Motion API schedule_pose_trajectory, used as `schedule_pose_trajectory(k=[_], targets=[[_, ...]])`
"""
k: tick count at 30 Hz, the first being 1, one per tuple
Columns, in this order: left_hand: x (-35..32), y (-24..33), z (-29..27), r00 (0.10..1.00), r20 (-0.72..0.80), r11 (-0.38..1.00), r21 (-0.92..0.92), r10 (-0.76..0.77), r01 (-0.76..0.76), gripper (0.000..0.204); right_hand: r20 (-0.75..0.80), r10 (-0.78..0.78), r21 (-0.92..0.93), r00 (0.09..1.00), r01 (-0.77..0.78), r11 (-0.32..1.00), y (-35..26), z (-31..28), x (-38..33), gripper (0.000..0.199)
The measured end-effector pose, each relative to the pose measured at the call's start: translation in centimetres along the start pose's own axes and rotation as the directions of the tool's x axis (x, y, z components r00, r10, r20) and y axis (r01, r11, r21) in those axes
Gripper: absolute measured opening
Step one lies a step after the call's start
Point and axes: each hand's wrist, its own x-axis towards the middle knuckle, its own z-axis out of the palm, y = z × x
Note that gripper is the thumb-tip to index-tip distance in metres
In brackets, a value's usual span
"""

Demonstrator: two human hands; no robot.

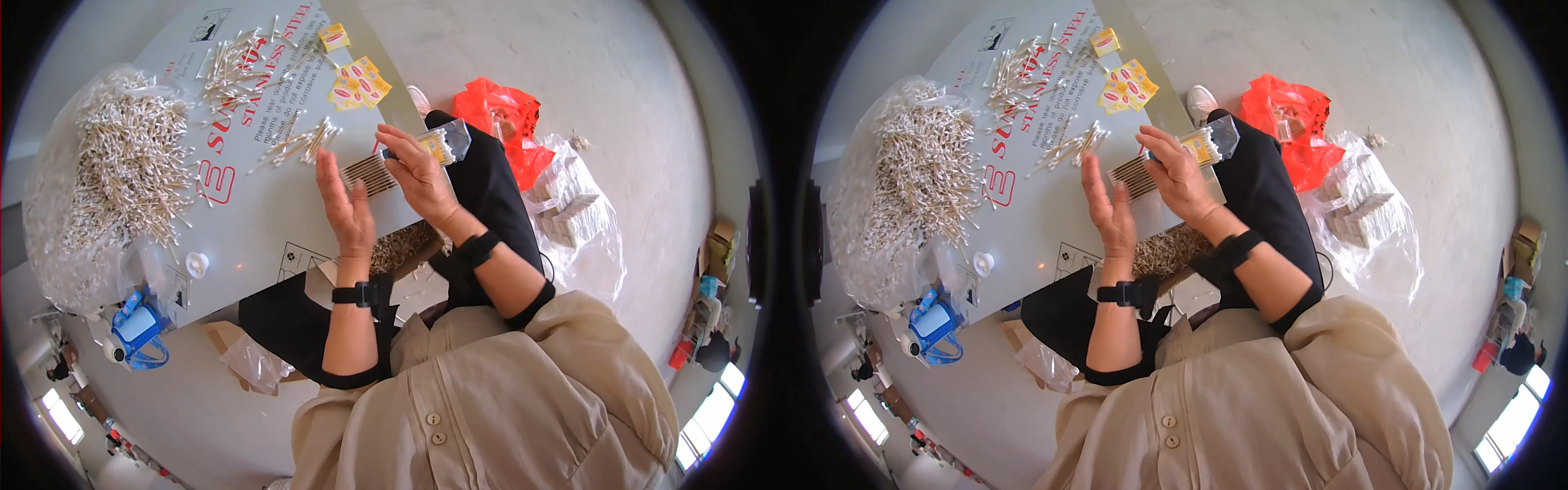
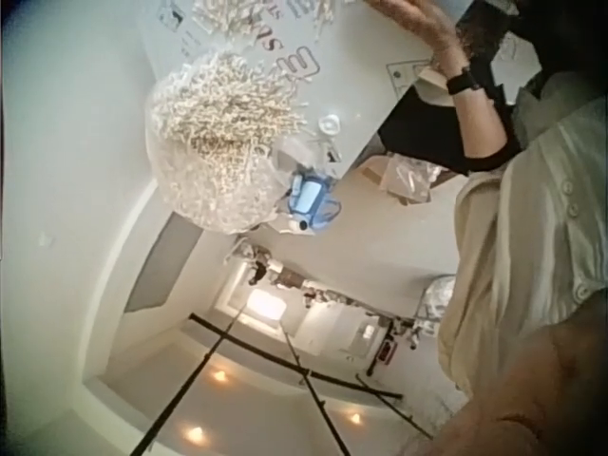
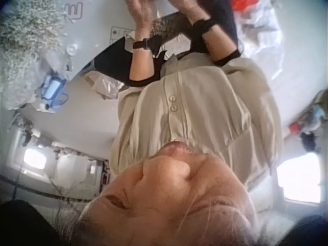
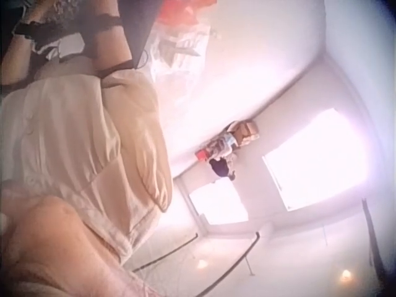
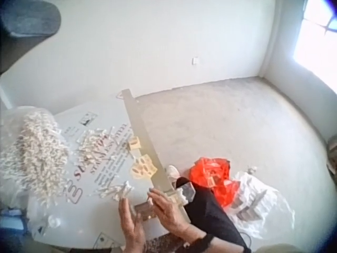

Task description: Organizing cotton swabs into neat rows and placing them into small plastic bags with labels.

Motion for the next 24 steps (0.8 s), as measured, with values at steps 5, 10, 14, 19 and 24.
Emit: schedule_pose_trajectory(k=[5,10,14,19,24], targets=[[-1.3,1.2,-0.8,0.917,0.400,0.662,0.685,0.006,-0.303,0.073,0.381,-0.214,-0.599,0.899,0.416,0.684,-0.3,-3.4,0.5,0.054],[-1.7,0.3,-0.6,0.910,0.415,0.601,0.731,-0.014,-0.324,0.076,0.503,-0.277,-0.648,0.818,0.570,0.505,0.9,-3.2,0.5,0.052],[-1.7,0.2,-0.2,0.898,0.437,0.575,0.747,-0.045,-0.335,0.077,0.450,-0.375,-0.621,0.810,0.586,0.520,3.1,-3.0,-0.2,0.046],[-1.8,0.1,0.0,0.897,0.440,0.575,0.747,-0.052,-0.333,0.075,0.437,-0.367,-0.595,0.821,0.570,0.568,3.7,-3.3,0.0,0.044],[-1.8,-0.2,-0.4,0.896,0.441,0.569,0.751,-0.053,-0.336,0.075,0.130,-0.281,-0.781,0.951,0.272,0.562,3.1,-5.9,-0.7,0.056]])
